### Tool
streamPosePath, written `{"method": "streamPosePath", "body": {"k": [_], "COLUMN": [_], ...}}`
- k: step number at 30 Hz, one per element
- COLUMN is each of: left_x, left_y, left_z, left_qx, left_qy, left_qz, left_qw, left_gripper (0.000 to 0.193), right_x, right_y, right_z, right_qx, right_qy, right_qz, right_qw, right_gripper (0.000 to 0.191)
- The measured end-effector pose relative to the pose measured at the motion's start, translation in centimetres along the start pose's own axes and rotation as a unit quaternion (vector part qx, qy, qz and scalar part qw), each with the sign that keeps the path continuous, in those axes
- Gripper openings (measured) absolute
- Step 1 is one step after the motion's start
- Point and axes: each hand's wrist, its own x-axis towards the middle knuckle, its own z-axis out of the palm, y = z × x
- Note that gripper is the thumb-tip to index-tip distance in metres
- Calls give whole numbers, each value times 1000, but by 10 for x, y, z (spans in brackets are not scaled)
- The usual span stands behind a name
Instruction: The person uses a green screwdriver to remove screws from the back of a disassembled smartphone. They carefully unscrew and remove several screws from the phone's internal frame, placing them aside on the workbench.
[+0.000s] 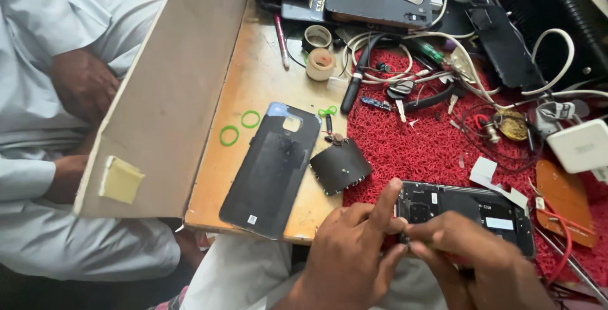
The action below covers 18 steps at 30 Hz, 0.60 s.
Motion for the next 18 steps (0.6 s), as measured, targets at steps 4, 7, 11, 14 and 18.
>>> {"method": "streamPosePath", "body": {"k": [4,7,11,14,18], "left_x": [1,1,0,0,1], "left_y": [1,2,3,2,2], "left_z": [-1,-1,0,1,1], "left_qx": [5,2,-4,-10,-8], "left_qy": [-4,-3,-6,-1,-9], "left_qz": [0,-3,-4,0,-14], "left_qw": [1000,1000,1000,1000,1000], "left_gripper": [96,94,93,91,90], "right_x": [7,8,-1,-6,-5], "right_y": [-12,-23,-27,-23,-20], "right_z": [-8,-14,-15,-10,-10], "right_qx": [-94,58,-65,-61,88], "right_qy": [88,102,9,19,71], "right_qz": [139,-32,139,219,-105], "right_qw": [982,993,988,974,988], "right_gripper": [61,50,35,34,34]}}
